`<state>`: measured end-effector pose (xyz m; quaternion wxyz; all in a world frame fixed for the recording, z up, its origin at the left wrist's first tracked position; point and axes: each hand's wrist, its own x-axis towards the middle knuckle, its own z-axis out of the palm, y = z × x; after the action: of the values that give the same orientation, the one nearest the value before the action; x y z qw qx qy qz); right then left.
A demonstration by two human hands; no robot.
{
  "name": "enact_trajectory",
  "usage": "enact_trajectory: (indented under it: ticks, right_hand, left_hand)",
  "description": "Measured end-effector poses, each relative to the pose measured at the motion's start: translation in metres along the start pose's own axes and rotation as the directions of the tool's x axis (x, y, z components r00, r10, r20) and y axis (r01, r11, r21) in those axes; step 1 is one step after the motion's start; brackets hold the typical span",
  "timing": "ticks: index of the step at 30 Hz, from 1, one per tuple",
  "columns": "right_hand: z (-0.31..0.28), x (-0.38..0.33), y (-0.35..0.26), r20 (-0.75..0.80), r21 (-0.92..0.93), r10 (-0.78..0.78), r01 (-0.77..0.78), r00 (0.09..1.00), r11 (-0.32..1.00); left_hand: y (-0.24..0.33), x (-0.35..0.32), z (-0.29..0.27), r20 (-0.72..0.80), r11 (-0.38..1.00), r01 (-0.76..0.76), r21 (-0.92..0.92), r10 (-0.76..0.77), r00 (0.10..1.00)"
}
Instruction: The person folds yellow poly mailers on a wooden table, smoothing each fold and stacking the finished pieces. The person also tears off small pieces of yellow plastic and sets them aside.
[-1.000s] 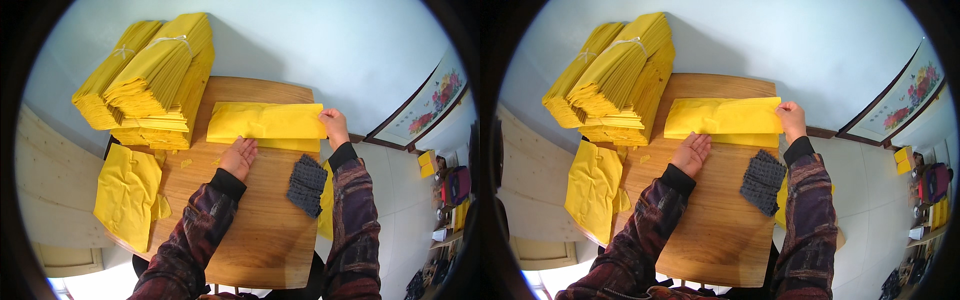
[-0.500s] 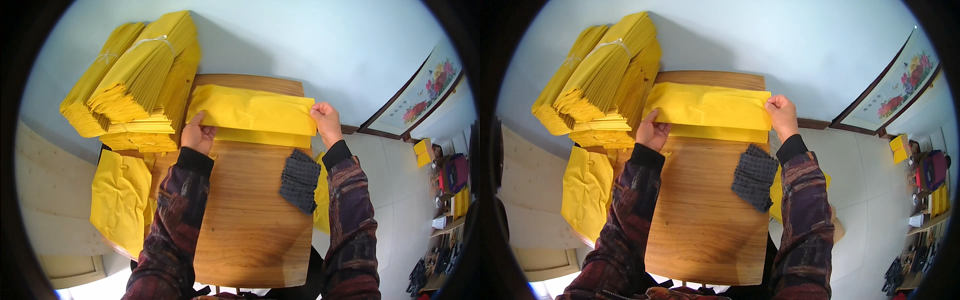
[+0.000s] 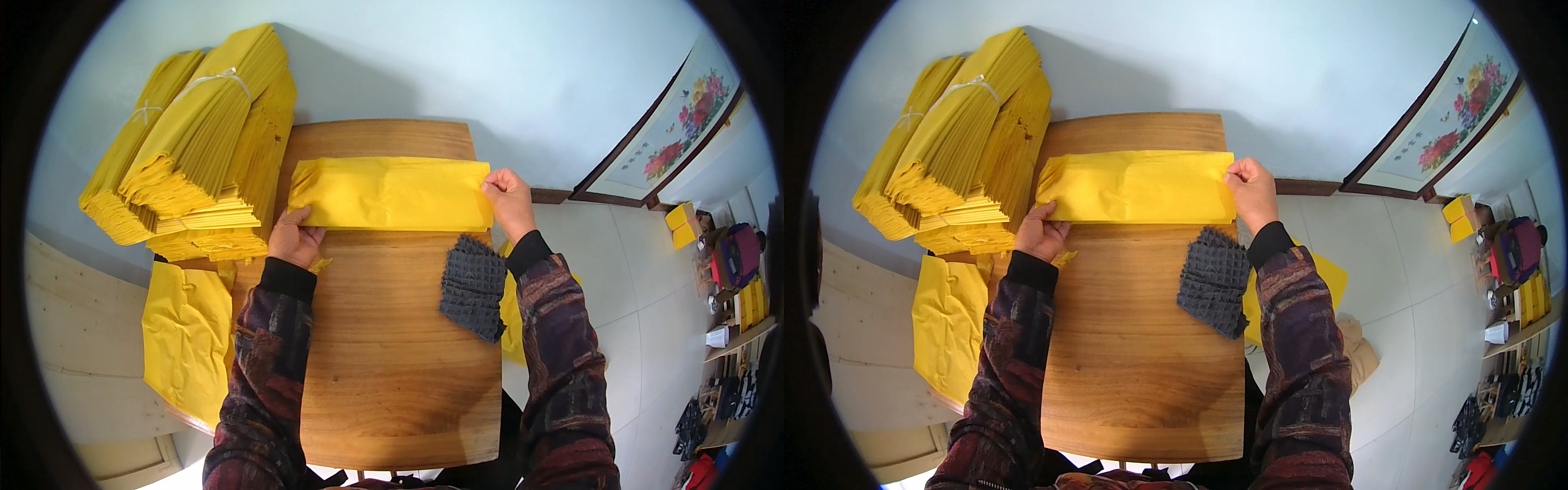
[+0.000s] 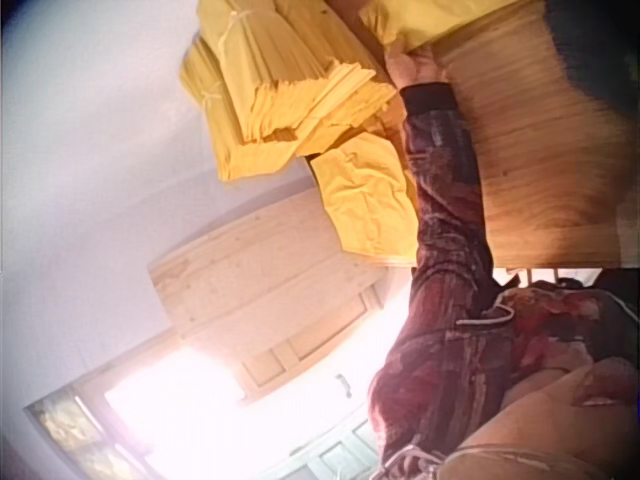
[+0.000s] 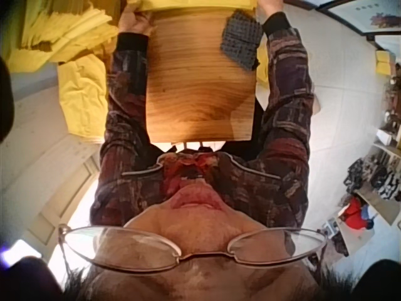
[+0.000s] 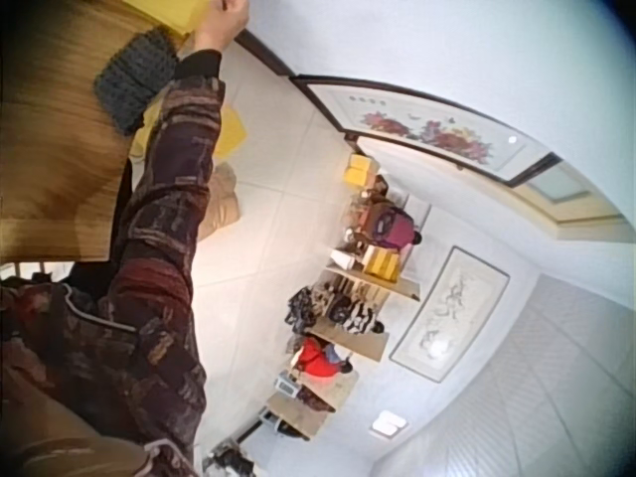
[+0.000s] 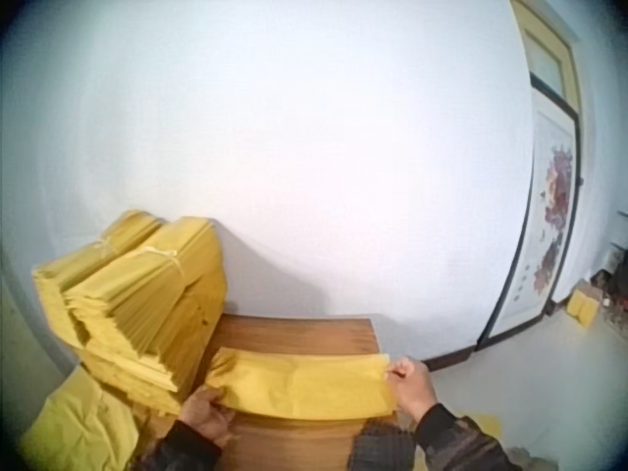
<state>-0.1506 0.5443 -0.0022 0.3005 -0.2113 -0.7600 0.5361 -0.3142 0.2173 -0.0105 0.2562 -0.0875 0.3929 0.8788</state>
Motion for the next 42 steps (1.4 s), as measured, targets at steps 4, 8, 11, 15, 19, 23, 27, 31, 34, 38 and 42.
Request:
enact_trajectory:
  ticks: [4,8,11,15,19,23,27,31,34,38,42]
  right_hand:
    - [0.002,-0.002,0.0,0.022,-0.036,-0.003,0.004,1.0,0.999]
    - [0.006,-0.001,0.007,0.007,-0.051,-0.017,0.017,1.0,0.999]
    - [0.006,0.001,0.013,-0.004,-0.085,-0.007,0.007,1.0,0.996]
    - [0.006,0.002,0.018,-0.005,-0.102,-0.016,0.015,1.0,0.995]
    - [0.007,0.002,0.021,-0.02,-0.145,-0.03,0.027,0.999,0.989]
    - [0.009,0.001,0.023,-0.025,-0.187,-0.037,0.032,0.999,0.982]
    - [0.008,0.003,0.023,-0.022,-0.211,0.003,-0.008,1.0,0.977]
    - [0.008,0.006,0.02,-0.031,-0.179,-0.012,0.006,0.999,0.984]
    - [0.008,0.008,0.02,-0.041,-0.141,-0.019,0.013,0.999,0.99]
    - [0.009,0.008,0.02,-0.047,-0.136,-0.013,0.007,0.999,0.991]
    - [0.011,0.008,0.02,-0.048,-0.153,-0.005,-0.002,0.999,0.988]
  left_hand:
    - [0.002,0.006,-0.003,-0.063,1.0,-0.008,0.02,0.01,0.998]
    - [-0.002,0.01,-0.005,-0.07,0.998,-0.019,0.056,0.023,0.997]
    - [-0.003,0.009,-0.005,-0.119,0.994,-0.032,0.101,0.044,0.992]
    - [-0.001,0.01,-0.008,-0.117,0.968,-0.038,0.25,0.069,0.991]
    - [-0.005,0.018,-0.014,-0.107,0.779,-0.176,0.602,0.297,0.949]
    - [-0.008,0.027,-0.016,0.122,0.197,-0.311,0.93,0.633,0.765]
    - [-0.008,0.018,-0.011,0.212,-0.051,-0.238,0.97,0.658,0.723]
    - [-0.005,0.012,-0.002,0.19,0.047,-0.284,0.958,0.637,0.747]
    - [-0.007,0.014,0.0,0.189,0.14,-0.374,0.917,0.671,0.717]
    - [-0.009,0.021,-0.007,0.14,0.22,-0.376,0.9,0.671,0.728]
    - [-0.011,0.03,-0.014,0.198,0.155,-0.427,0.891,0.713,0.672]
